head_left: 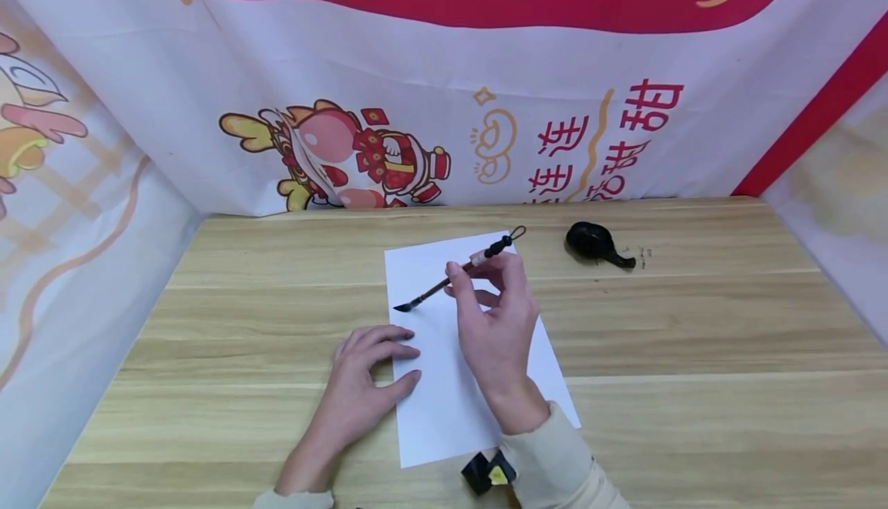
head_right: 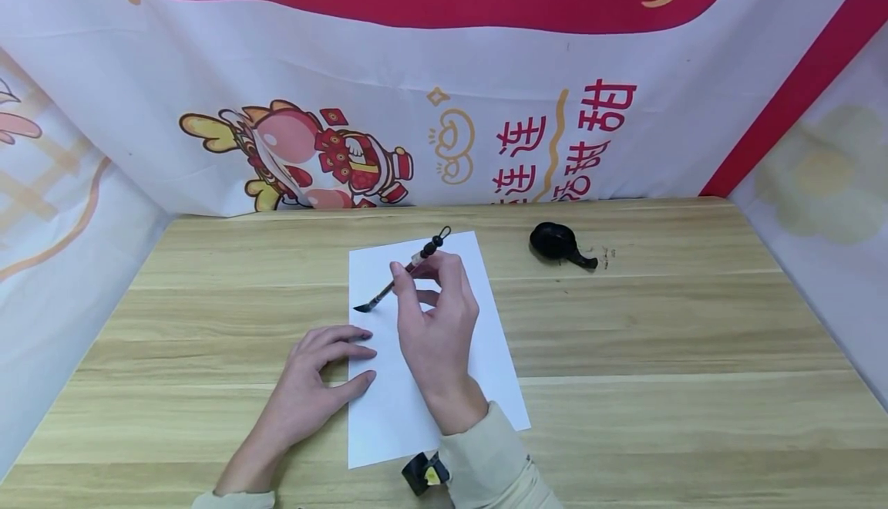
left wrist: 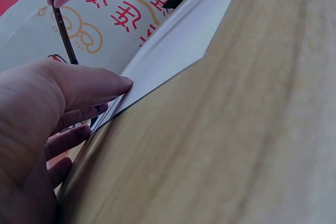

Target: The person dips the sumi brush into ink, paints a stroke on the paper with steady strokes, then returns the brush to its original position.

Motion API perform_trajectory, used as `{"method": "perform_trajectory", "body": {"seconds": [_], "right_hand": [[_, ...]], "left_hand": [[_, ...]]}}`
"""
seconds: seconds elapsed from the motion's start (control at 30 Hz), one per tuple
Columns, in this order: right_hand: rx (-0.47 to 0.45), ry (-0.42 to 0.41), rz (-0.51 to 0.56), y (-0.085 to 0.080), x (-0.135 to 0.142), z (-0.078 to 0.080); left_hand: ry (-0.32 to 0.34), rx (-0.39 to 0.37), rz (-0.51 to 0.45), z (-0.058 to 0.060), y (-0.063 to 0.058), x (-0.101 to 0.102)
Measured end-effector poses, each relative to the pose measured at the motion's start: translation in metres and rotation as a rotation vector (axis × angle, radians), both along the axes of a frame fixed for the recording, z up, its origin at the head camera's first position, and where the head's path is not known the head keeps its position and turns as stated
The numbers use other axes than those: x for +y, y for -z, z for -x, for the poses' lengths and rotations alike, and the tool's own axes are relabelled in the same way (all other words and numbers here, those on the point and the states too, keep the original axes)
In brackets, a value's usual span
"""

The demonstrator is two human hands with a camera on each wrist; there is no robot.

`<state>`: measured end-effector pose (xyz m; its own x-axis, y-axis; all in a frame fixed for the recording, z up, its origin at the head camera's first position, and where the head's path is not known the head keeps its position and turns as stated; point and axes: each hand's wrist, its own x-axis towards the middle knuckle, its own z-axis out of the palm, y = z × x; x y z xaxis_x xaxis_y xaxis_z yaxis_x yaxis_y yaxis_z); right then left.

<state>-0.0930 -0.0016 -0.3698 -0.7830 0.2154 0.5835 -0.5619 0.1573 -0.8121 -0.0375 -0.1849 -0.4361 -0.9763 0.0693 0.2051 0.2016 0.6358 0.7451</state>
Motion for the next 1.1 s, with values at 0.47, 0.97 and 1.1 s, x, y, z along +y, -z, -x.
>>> {"method": "perform_trajectory", "body": {"seconds": [0.47,0.97,1.1], "right_hand": [[0.015,-0.009,-0.029,0.0025,0.0013,0.0015],[0.033,0.006,-0.043,0.0058,-0.0006,0.0023],[0.031,0.008,-0.053,0.0065,0.0002,0.0024]], "left_hand": [[0.003,0.006,0.001,0.0004,0.0013,0.0],[-0.003,-0.029,0.0,0.0003,0.0006,0.0001],[-0.004,-0.034,-0.001,0.0005,0.0,0.0003]]}}
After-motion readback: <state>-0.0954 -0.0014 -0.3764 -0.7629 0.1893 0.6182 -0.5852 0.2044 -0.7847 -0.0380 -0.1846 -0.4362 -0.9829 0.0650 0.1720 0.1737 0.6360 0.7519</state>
